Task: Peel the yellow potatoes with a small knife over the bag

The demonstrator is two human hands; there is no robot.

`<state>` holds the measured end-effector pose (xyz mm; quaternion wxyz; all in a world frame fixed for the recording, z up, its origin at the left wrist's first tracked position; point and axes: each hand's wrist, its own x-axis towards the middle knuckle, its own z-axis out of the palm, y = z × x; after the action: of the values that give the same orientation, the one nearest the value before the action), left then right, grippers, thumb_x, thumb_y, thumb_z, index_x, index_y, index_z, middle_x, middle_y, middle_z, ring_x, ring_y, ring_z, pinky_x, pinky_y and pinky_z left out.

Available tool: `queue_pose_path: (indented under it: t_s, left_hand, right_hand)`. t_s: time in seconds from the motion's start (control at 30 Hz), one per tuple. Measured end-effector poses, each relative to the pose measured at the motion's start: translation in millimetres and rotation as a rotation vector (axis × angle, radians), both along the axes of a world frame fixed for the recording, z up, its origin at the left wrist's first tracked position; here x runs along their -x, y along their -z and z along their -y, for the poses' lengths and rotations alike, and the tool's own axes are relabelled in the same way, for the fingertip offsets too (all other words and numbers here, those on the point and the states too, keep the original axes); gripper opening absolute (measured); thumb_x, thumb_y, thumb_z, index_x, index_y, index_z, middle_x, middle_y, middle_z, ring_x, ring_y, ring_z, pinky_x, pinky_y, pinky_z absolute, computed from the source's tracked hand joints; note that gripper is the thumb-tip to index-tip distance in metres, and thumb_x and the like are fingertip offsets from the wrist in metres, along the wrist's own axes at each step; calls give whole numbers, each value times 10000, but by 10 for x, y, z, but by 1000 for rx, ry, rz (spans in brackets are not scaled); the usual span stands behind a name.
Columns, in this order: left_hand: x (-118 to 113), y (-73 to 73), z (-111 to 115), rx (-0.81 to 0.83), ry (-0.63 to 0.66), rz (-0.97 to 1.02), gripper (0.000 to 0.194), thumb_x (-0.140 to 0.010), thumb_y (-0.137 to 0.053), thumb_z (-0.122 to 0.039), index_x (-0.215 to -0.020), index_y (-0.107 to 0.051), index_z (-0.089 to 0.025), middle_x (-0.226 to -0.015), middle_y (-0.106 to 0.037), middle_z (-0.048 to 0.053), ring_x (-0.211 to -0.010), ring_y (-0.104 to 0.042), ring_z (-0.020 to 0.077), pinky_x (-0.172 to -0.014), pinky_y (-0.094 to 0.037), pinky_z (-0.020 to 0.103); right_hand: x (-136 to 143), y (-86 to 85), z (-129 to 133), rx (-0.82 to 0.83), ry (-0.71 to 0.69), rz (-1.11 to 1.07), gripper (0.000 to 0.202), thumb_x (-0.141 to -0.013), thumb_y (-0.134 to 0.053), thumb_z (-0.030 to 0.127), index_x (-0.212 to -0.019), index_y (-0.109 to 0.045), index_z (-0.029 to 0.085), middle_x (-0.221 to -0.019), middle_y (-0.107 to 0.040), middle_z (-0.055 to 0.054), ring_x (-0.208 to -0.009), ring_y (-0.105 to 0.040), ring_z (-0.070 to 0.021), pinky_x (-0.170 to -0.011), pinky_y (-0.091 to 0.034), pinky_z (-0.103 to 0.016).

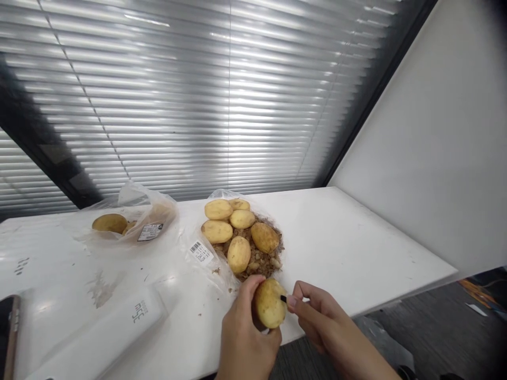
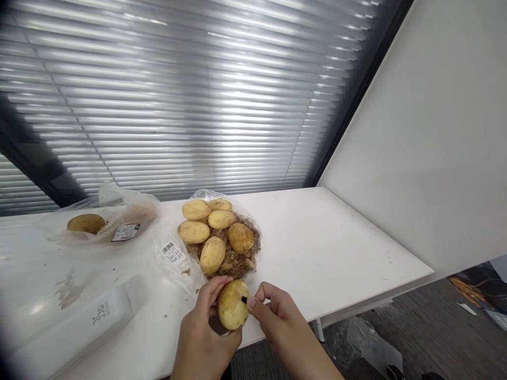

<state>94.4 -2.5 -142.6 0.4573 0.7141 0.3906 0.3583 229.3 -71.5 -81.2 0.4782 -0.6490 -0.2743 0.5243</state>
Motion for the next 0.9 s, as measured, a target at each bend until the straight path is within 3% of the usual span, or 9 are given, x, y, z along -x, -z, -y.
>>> queue_pose_path:
  t_s: [0.33,0.63,0.9]
  left_hand:
    - [20,-45,2,-38,-9,-69,554,-707,-607,-80,-1246,-566,-202,-1205,-718,90,-1076,-701,253,-920,-574,385]
    - [-40,-8,70,-82,-97,-48,534,-712,-570,-60,-1224,-590,-211,-1147,-734,75,-1035,-704,246,-922,-553,386]
    - [-4,-27,19,-55,-33,-108,582,-700,-569,-35,-1255,-561,-209,-1194,-725,80,-1071,-699,246,-923,-558,382]
  right_hand:
    - [46,36,-3,-48,3,-197,479,-747,-724,577,-699,-396,232,-431,-210,146,-416,-96,-49,-403,-82,-217]
    - [87,50,-15,-34,58,-204,567,-683,-751,670,-682,-389,233,-420,-213,155,-400,-90,-36,-385,-86,-199]
    - [94,72,10,-33,64,-231,591,-656,-770,679,-668,-385,232,-404,-209,156,-386,-83,-29,-378,-83,-192]
